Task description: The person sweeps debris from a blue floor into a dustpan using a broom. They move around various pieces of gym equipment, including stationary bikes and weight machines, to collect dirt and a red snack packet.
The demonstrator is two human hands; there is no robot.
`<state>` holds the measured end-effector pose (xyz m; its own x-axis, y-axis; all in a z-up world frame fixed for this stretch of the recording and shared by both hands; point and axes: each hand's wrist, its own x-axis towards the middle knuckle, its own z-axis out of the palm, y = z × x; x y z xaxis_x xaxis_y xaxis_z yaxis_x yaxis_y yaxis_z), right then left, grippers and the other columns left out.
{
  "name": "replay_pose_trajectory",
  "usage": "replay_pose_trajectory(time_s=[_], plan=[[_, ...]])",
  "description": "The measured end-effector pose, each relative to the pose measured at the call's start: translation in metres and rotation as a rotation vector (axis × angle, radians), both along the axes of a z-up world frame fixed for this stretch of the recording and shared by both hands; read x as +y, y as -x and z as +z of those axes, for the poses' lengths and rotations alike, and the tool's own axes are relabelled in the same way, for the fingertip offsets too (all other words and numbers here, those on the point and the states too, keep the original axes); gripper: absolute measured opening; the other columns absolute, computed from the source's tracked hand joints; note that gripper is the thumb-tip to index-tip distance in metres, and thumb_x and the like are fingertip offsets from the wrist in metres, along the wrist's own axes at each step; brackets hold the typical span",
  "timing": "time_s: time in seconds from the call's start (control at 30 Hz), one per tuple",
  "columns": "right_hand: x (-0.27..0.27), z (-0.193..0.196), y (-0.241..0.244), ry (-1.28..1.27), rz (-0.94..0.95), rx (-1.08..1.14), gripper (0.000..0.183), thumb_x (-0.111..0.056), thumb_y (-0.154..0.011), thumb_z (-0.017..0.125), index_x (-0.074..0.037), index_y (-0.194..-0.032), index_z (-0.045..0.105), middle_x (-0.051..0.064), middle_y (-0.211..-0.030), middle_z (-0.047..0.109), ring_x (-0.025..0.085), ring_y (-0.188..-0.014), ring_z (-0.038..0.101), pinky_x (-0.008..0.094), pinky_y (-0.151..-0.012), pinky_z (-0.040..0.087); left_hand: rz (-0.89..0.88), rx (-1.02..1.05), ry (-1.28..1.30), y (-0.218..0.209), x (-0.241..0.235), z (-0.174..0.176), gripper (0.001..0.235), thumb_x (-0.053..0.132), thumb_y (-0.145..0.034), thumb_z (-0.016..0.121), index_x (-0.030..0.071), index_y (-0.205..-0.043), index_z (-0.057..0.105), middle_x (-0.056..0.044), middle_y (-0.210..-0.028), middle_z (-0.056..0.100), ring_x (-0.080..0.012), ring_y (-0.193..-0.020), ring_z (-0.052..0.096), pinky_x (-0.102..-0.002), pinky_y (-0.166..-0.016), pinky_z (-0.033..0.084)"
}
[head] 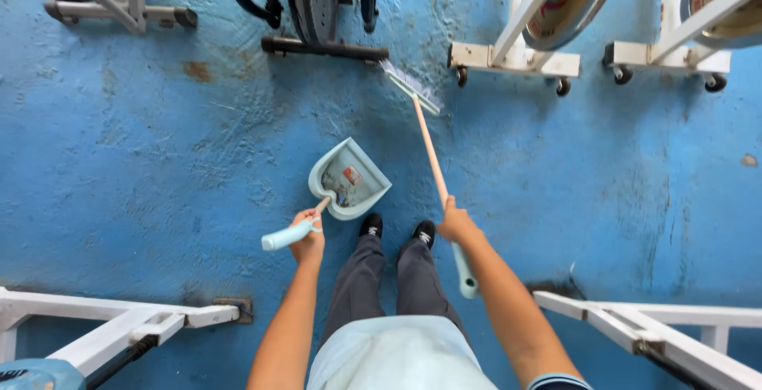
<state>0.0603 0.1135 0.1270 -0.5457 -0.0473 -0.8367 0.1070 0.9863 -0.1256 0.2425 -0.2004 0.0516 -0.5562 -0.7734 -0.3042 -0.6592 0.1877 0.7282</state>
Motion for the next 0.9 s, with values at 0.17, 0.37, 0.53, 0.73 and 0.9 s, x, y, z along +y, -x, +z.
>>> replay_pose_trajectory(time_s=[0.17, 0.37, 0.53, 0.73, 0.9], plan=[[-0.007, -0.031, -0.038, -0.073, 0.105, -0.140, 0.094, -0.032, -0.083, 0.068, -0.010, -0.159, 0.016, 0.032, -0.136, 0.059, 0.043, -0.129, 0.060, 0.052, -0.103, 0.054, 0.019, 0.006, 0.018, 0.003, 0.011, 0.002, 0.015, 0.028, -0.095, 0.069, 0.016, -0.103, 0.076, -0.012, -0.095, 0.078, -0.0330, -0.096, 0.074, -0.043, -0.085, 0.057], [0.032, 0.076, -0.086, -0.017, 0.161, -0.294, 0.091, -0.027, -0.082, 0.064, -0.017, -0.161, 0.020, 0.030, -0.130, 0.063, 0.044, -0.124, 0.063, 0.053, -0.100, 0.055, -0.026, -0.014, -0.029, 0.016, -0.010, -0.006, 0.017, 0.033, -0.092, 0.069, 0.018, -0.097, 0.076, -0.008, -0.091, 0.078, -0.0293, -0.094, 0.074, -0.040, -0.087, 0.057], [0.071, 0.099, -0.119, 0.114, -0.147, -0.435, 0.079, -0.007, -0.093, 0.046, -0.027, -0.161, 0.011, 0.016, -0.105, 0.061, 0.023, -0.057, 0.062, 0.037, -0.051, 0.056, -0.145, -0.208, -0.209, 0.021, -0.018, 0.014, 0.031, 0.041, -0.090, 0.061, 0.018, -0.106, 0.075, -0.006, -0.105, 0.075, -0.0282, -0.094, 0.070, -0.045, -0.083, 0.052], [0.098, 0.109, -0.155, 0.186, -0.447, -0.292, 0.081, -0.011, -0.088, 0.050, -0.028, -0.160, 0.017, 0.015, -0.111, 0.066, 0.023, -0.059, 0.066, 0.037, -0.056, 0.062, -0.181, 0.041, -0.023, 0.016, 0.033, 0.019, 0.037, 0.045, -0.096, 0.064, 0.010, -0.105, 0.076, -0.010, -0.098, 0.077, -0.0264, -0.092, 0.072, -0.039, -0.088, 0.053], [0.148, 0.088, -0.166, 0.270, -0.744, -0.127, 0.082, -0.007, -0.082, 0.053, -0.025, -0.158, 0.028, 0.018, -0.101, 0.068, 0.022, -0.048, 0.063, 0.035, -0.042, 0.056, -0.243, -0.096, -0.130, 0.079, 0.094, 0.067, 0.051, 0.057, -0.098, 0.054, 0.010, -0.109, 0.073, -0.009, -0.090, 0.076, -0.0275, -0.086, 0.072, -0.041, -0.083, 0.053]])
